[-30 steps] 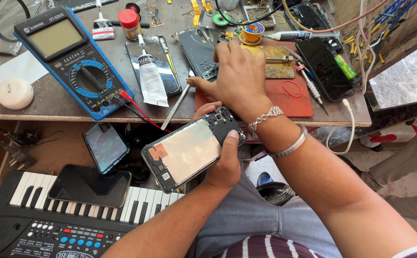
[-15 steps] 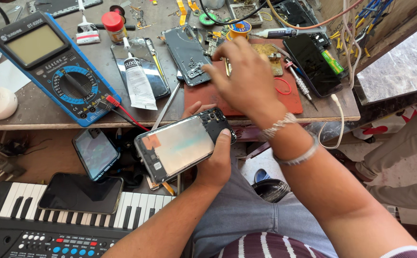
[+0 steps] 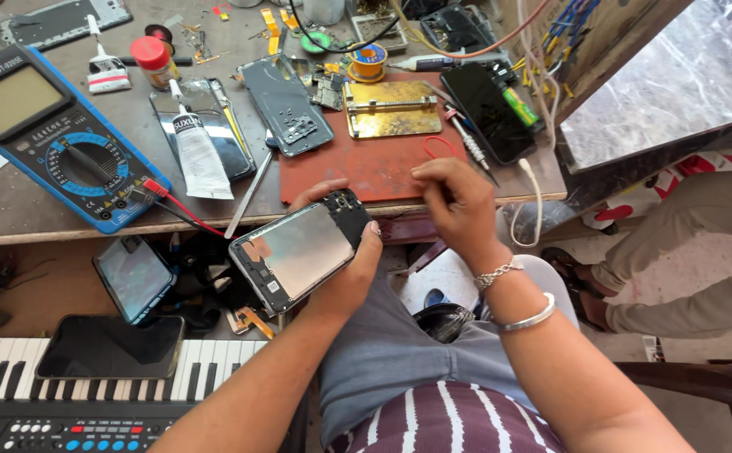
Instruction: The person unscrews small screws from the back of a disassembled smartphone using a screwdriver, placing the screws on the work mat. They then use a thin metal pry tool to scrape and pry along the edge of the phone frame while holding the phone steady on the bench.
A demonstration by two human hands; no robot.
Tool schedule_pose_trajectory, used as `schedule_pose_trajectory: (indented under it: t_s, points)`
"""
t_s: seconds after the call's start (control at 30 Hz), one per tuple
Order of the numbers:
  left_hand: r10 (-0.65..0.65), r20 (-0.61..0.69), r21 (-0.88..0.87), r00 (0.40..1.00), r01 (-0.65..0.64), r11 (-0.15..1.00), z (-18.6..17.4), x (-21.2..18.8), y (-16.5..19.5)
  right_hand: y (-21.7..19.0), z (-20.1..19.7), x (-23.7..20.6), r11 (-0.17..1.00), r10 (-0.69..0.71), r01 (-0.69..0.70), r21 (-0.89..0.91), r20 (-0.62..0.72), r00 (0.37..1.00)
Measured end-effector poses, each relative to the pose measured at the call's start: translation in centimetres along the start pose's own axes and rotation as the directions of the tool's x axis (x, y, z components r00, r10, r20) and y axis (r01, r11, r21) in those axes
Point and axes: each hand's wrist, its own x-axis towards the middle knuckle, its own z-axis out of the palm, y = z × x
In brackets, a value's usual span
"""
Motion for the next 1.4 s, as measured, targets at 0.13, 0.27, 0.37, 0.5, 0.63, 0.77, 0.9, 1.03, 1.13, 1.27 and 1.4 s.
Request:
schedule_pose_trajectory:
  t_s: [0.13, 0.27, 0.37, 0.5, 0.63, 0.77, 0.9, 1.03, 1.13, 1.27, 1.4]
  points:
    - [0.145, 0.030, 0.038, 0.989, -0.146, 0.989, 0.7, -0.2, 0.1, 0.0, -0.5, -0.2, 0.986, 0.165, -0.164, 0.028, -0.015, 0.986]
    - [0.203, 0.078, 0.026, 0.976, -0.205, 0.978, 1.4, -0.6, -0.1, 0.1, -1.5, 0.4, 0.982, 0.170, -0.170, 0.084, 0.005, 0.985]
    - [0.222, 0.102, -0.022, 0.970, -0.220, 0.975, 1.9, -1.0, -0.6, 0.1, -2.1, 0.4, 0.977, 0.179, -0.182, 0.108, 0.038, 0.983]
    - [0.170, 0.115, -0.068, 0.979, -0.163, 0.984, 2.4, -0.9, -1.6, 0.5, -2.4, 0.6, 0.977, 0.163, -0.170, 0.125, 0.066, 0.984]
    - [0.119, 0.102, 0.066, 0.988, -0.127, 0.990, 2.0, -0.7, -2.3, 1.1, -2.7, 0.5, 0.987, 0.110, -0.121, 0.106, 0.108, 0.988]
    - [0.168, 0.100, 0.060, 0.981, -0.175, 0.983, 2.0, -0.6, -3.1, 2.1, -2.9, 0.4, 0.977, 0.135, -0.160, 0.141, 0.168, 0.977]
    - [0.244, 0.156, -0.062, 0.957, -0.237, 0.969, 3.0, 0.2, -4.4, 2.7, -2.8, 0.7, 0.957, 0.179, -0.219, 0.189, 0.205, 0.962]
    - [0.239, 0.181, 0.048, 0.954, -0.251, 0.967, 3.1, 0.4, -5.1, 1.8, -2.7, 2.2, 0.891, 0.242, -0.331, 0.311, 0.293, 0.925]
    - [0.258, 0.204, 0.096, 0.944, -0.281, 0.955, 2.3, 0.8, -4.9, 0.0, -2.0, 4.9, 0.951, 0.113, -0.213, 0.224, 0.388, 0.915]
    - [0.372, 0.230, 0.077, 0.899, -0.398, 0.914, 0.7, 1.3, -3.7, -2.1, 1.4, 11.1, 0.962, -0.258, 0.141, 0.233, 0.607, 0.752]
    - [0.338, 0.367, 0.018, 0.867, -0.370, 0.929, -0.6, 0.7, -1.9, -4.6, 7.4, 14.6, 0.870, -0.477, 0.376, 0.320, 0.741, 0.472]
